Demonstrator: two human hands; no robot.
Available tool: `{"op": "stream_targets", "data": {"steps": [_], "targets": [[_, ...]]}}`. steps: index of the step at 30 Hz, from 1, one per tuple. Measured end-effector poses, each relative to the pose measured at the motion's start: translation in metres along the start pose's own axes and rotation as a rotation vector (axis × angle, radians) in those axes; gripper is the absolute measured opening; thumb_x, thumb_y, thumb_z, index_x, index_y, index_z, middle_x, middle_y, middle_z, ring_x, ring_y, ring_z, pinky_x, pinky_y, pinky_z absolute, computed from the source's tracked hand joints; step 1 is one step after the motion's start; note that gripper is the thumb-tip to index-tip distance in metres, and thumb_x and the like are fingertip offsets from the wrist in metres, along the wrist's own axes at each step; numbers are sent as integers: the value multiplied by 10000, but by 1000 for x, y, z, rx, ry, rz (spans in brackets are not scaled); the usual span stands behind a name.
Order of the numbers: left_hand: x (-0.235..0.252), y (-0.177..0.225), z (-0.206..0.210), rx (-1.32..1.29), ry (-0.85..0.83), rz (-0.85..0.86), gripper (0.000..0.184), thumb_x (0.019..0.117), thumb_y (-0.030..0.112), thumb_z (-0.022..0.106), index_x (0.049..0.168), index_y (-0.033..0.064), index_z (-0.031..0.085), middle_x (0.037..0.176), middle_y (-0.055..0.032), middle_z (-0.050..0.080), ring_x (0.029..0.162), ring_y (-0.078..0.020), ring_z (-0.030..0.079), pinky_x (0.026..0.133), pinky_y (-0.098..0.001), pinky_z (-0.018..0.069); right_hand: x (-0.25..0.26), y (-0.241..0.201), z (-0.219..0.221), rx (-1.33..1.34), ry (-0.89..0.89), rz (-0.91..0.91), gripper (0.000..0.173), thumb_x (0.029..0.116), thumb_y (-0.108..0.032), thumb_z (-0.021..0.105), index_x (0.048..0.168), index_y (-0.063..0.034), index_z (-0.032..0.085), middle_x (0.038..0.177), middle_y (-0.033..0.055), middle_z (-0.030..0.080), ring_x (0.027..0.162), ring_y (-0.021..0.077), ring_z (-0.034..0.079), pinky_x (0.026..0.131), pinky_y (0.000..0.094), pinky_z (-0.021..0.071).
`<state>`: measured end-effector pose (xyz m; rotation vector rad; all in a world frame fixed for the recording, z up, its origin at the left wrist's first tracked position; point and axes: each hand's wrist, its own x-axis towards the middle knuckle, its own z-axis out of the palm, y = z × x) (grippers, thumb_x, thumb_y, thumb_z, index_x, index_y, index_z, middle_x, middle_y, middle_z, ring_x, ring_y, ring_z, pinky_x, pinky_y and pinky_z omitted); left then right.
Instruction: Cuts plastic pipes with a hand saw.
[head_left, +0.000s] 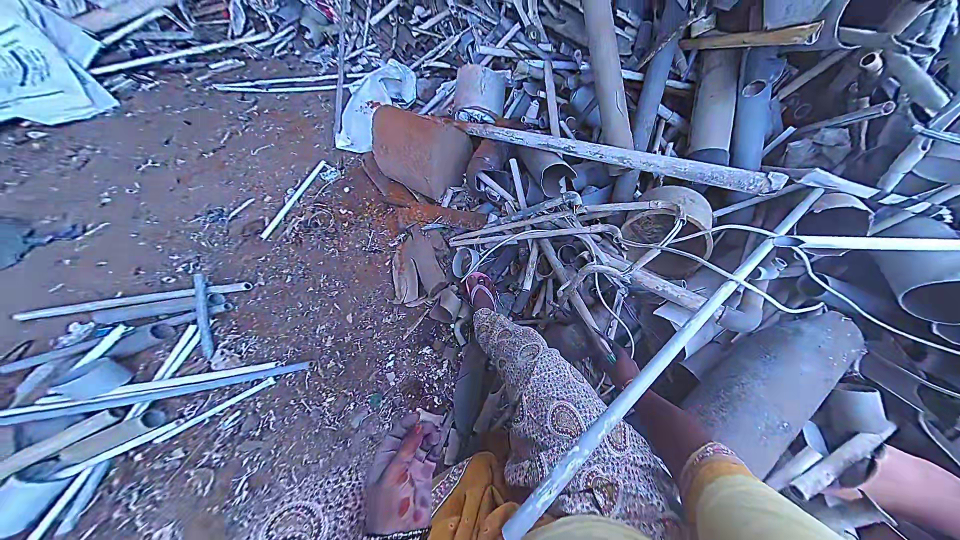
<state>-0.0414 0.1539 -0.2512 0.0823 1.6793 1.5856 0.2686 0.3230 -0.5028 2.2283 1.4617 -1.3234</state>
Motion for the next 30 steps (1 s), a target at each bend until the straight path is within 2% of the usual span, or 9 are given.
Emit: {"op": "stream_targets", "data": {"steps": [4,6,10,13,15,17,21,27,30], "targets": [[0,2,-2,-19,33,-19,209,1079,16,378,1060,85,574,761,42,678,634,-43,661,613,-184,570,-31,19,-6,374,-57,-209,722,898,-130,793,1491,45,421,1343,261,613,1211,320,629,1062,461,499],[1,2,0,-24,17,-22,198,1075,9,381,1079,79,566,766,43,665,628,-43,655,616,-189,574,-62,24,-29,689,-121,-270,471,942,-20,695,1370,51,511,1134,170,665,976,188,661,887,352,558],[-4,5,8,-45,-23,-32,180,1077,16,395,1071,83,563,764,51,651,613,-37,642,590,-179,561,-131,38,-88,1031,-156,-138,128,993,-76,531,1121,-68,530,753,4,621,610,79,619,558,252,542],[-4,11,10,-69,-62,-22,177,1080,20,396,1057,83,559,769,43,649,613,-39,635,590,-176,554,-186,52,-128,1147,-79,-68,84,1030,-112,480,1084,-82,537,722,32,635,543,93,609,469,231,511],[-3,13,8,-87,-76,-21,169,1084,23,397,1079,85,554,764,39,636,616,-47,633,589,-187,557,-233,51,-159,1214,-44,3,163,1080,-186,417,1065,-94,551,707,44,633,503,88,586,424,207,477],[-2,16,4,-107,-99,-29,179,1088,31,389,1073,99,554,743,48,636,610,-41,636,585,-183,557,-279,52,-178,1314,0,9,269,1086,-272,352,1079,-139,585,678,19,625,474,69,557,402,195,442],[-4,22,-3,-162,-143,-21,186,1089,38,389,1045,103,557,743,49,637,602,-39,633,584,-181,559,-360,50,-200,1452,98,-163,375,1094,-386,294,1108,-196,617,659,7,627,470,71,576,408,206,479],[-13,36,-26,-232,-156,-1,221,1095,52,362,1025,108,564,722,53,650,607,-37,647,592,-180,566,-438,44,-215,1442,174,-457,454,1081,-382,225,1079,-239,655,716,-16,678,500,51,612,436,191,514],[-19,43,-42,-292,-190,26,265,1104,71,328,1014,121,572,745,51,671,623,-38,659,594,-187,572,-463,40,-224,1418,266,-560,536,1093,-376,131,1039,-197,633,687,-21,666,489,60,598,446,204,515]]}}
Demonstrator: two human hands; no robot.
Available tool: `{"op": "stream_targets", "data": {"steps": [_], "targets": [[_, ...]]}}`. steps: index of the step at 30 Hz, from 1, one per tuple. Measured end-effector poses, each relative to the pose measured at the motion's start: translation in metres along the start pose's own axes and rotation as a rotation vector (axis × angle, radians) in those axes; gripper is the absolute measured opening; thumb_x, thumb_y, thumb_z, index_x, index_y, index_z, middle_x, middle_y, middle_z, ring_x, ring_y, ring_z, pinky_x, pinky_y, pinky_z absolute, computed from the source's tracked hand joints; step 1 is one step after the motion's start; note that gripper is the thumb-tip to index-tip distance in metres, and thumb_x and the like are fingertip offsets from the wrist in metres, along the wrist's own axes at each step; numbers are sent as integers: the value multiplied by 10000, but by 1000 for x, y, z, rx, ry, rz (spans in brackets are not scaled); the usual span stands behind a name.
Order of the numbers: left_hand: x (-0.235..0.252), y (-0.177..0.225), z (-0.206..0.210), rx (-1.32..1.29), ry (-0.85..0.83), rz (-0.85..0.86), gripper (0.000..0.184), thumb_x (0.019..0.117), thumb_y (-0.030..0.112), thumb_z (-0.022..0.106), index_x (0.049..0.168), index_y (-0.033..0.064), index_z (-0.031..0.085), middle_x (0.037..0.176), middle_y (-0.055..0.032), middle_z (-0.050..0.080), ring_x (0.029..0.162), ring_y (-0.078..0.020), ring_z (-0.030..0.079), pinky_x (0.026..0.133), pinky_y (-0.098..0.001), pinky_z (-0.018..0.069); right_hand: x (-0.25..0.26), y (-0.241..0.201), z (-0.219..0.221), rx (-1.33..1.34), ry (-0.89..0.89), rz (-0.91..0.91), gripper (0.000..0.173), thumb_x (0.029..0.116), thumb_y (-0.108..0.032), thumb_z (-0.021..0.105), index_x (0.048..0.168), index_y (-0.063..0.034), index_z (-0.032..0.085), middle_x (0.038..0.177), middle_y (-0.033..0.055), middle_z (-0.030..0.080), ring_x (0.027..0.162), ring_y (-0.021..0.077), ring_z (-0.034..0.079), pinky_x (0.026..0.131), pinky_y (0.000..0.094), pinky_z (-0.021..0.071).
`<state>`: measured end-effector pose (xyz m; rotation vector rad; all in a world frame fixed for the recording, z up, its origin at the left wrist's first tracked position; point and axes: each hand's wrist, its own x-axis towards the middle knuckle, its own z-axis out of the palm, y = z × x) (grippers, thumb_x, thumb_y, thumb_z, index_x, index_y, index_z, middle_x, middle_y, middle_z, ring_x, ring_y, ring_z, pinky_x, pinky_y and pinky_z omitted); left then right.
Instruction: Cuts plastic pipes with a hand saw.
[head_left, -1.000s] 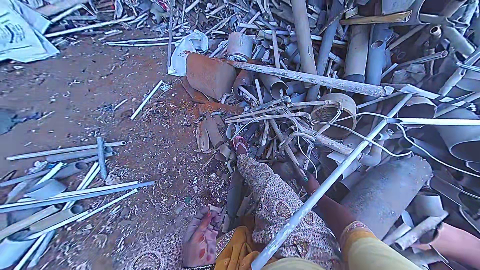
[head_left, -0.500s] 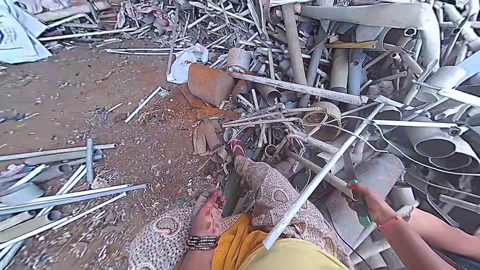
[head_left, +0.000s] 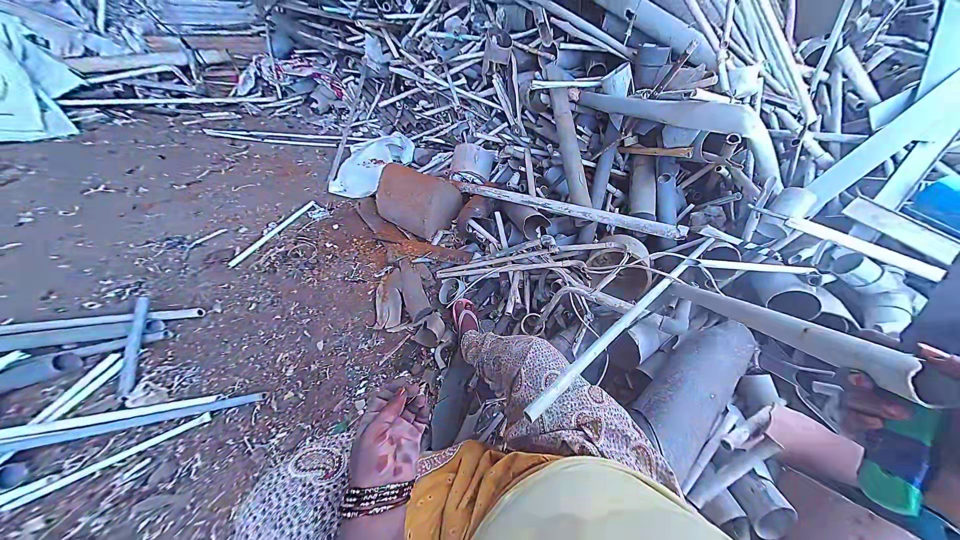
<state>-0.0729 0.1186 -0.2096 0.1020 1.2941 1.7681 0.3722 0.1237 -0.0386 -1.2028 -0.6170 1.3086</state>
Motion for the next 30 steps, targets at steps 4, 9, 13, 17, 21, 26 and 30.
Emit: {"op": "stream_targets", "data": {"steps": [4,9,13,17,21,26,30], "targets": [[-4,10,-13,-15,-14,55,232,1101,72,349,1038,118,567,748,47,673,629,-41,665,597,-184,571,-14,-10,-2,-15,-86,-86,495,1088,-351,190,1058,-188,656,684,-35,644,485,33,576,447,171,504],[-1,9,-8,43,-69,70,190,1096,63,380,1063,102,563,766,46,673,623,-38,654,596,-180,563,-36,-9,9,51,-254,-204,364,1042,-346,383,1064,-151,690,694,-10,677,510,56,618,472,193,533],[-3,-7,13,155,-272,11,194,1085,38,398,1184,22,565,827,-10,683,676,-73,670,653,-208,573,-22,24,52,121,-361,-148,239,950,-340,613,1079,-165,714,720,-4,667,523,39,610,466,175,518],[-13,-23,27,313,-537,-114,317,1124,142,333,1241,-21,579,890,-40,714,763,-112,698,729,-260,583,-12,88,129,20,-356,-29,200,1032,-148,460,1213,-86,521,773,38,650,546,72,611,482,204,531],[-26,-29,43,365,-677,-218,490,1142,287,204,1231,-8,585,936,-26,709,825,-99,693,780,-278,578,-11,178,177,-170,-524,-53,434,918,-42,623,1318,-14,456,932,17,673,759,63,686,682,229,596],[-24,-27,56,115,-502,-326,195,1094,135,424,1167,19,563,852,-63,719,770,-127,724,722,-286,617,-3,246,179,-247,-761,10,583,898,-67,653,1406,45,391,1077,41,642,874,24,667,779,211,577],[-2,-26,58,189,-268,-349,154,1054,85,525,1181,2,549,816,-92,672,698,-158,677,662,-311,586,31,224,181,-375,-713,266,499,1044,-155,544,1473,-21,328,929,57,580,610,87,570,552,252,520]]}}
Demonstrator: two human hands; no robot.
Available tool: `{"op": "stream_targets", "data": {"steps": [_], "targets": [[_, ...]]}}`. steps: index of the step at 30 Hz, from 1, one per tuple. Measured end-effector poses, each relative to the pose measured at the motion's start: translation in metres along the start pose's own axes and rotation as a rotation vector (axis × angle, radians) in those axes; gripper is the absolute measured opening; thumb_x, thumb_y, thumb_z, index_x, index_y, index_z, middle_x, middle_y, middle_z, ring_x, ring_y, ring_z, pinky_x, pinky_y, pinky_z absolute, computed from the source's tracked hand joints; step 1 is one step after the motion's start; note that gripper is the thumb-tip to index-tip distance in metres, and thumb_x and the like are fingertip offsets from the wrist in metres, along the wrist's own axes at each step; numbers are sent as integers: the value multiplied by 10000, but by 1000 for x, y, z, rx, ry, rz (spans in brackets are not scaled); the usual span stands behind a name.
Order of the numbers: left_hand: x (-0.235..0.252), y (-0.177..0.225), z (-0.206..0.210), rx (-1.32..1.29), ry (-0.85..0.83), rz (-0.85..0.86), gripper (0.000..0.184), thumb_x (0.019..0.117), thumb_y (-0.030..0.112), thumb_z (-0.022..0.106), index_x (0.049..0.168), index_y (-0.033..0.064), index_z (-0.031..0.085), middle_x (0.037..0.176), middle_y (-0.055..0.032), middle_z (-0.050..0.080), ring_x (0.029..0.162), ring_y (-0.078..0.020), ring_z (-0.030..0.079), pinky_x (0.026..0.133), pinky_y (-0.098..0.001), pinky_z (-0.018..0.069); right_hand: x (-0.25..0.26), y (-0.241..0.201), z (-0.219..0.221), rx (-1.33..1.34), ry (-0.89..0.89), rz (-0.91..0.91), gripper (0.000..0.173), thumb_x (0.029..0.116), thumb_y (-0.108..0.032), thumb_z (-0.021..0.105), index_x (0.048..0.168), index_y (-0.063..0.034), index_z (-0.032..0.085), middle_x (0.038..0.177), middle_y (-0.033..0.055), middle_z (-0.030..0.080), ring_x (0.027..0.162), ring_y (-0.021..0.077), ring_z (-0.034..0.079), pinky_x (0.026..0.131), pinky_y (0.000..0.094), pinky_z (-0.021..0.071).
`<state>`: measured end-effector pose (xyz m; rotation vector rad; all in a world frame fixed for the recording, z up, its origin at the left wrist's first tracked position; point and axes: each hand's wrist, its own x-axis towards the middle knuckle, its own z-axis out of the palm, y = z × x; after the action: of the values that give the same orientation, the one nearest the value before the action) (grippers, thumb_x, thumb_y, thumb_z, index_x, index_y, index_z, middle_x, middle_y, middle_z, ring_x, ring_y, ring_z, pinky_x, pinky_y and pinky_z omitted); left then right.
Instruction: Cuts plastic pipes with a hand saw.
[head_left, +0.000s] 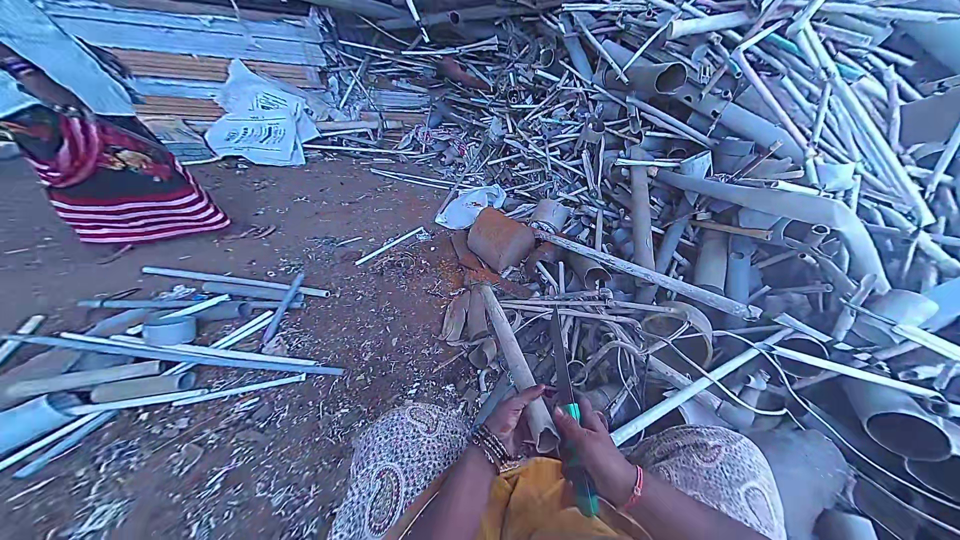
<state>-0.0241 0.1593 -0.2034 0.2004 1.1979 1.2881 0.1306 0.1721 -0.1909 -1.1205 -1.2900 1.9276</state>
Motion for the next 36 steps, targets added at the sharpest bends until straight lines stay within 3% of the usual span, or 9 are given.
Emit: {"op": "stream_targets", "data": {"steps": [4,8,13,18,22,24,28,33,36], "targets": [[4,15,-30,66,38,-35,162,1029,-10,487,1191,0,496,721,-68,595,592,-151,628,591,-286,570,42,-16,-42,-101,179,-70,338,1009,-22,526,1313,14,383,815,63,587,575,98,588,548,253,531],[5,13,-62,114,-214,31,346,791,-39,474,1120,62,514,656,6,595,541,-83,614,529,-233,545,58,-32,-63,-1042,-39,-300,381,1082,-257,490,1290,58,544,947,183,648,814,298,658,777,467,541],[5,-2,-59,252,-521,-11,365,703,30,588,1058,112,605,673,59,633,551,-49,613,539,-210,536,65,-54,-67,-1751,-141,-220,435,1088,-129,423,1517,-80,468,1274,312,614,984,503,686,803,621,546],[-8,-10,-27,630,-424,-6,563,732,-27,650,1267,29,482,867,-9,623,675,-65,633,625,-222,559,106,-91,-136,-1712,326,168,417,1101,-128,367,1508,-62,424,1310,300,613,1135,490,658,896,630,529],[3,-13,-15,1204,-300,54,737,783,68,790,1429,-67,463,1312,-279,597,1212,-360,608,1047,-525,482,68,-77,-101,-1879,-93,27,428,1099,-107,380,1522,-68,428,1305,313,600,1053,511,666,853,641,529],[-2,-5,-4,1416,-235,36,715,836,151,792,1437,-47,460,1305,-293,601,1226,-406,601,1049,-570,469,65,-76,-102,-1905,-170,-67,412,1109,-136,373,1508,-83,457,1289,306,614,1025,511,675,831,641,533],[-17,7,9,1698,-120,2,672,904,228,731,1466,-5,446,1264,-274,640,1198,-423,627,1007,-587,491,92,-103,-137,-1750,314,145,410,1119,-188,343,1503,-66,417,1301,269,629,1166,453,658,922,599,532],[-24,37,0,1912,-14,111,671,915,167,712,1516,41,441,1320,-251,638,1295,-406,575,1141,-561,372,57,-88,-84,-1925,-97,-5,399,1107,-161,399,1490,-77,470,1277,290,625,1042,494,680,842,637,540],[-25,51,-11,1954,59,220,573,930,79,683,1469,22,498,1379,-237,609,1358,-399,519,1157,-562,336,76,-88,-100,-1837,112,75,392,1120,-212,379,1459,-43,478,1277,274,647,1102,479,678,888,622,538]]}}
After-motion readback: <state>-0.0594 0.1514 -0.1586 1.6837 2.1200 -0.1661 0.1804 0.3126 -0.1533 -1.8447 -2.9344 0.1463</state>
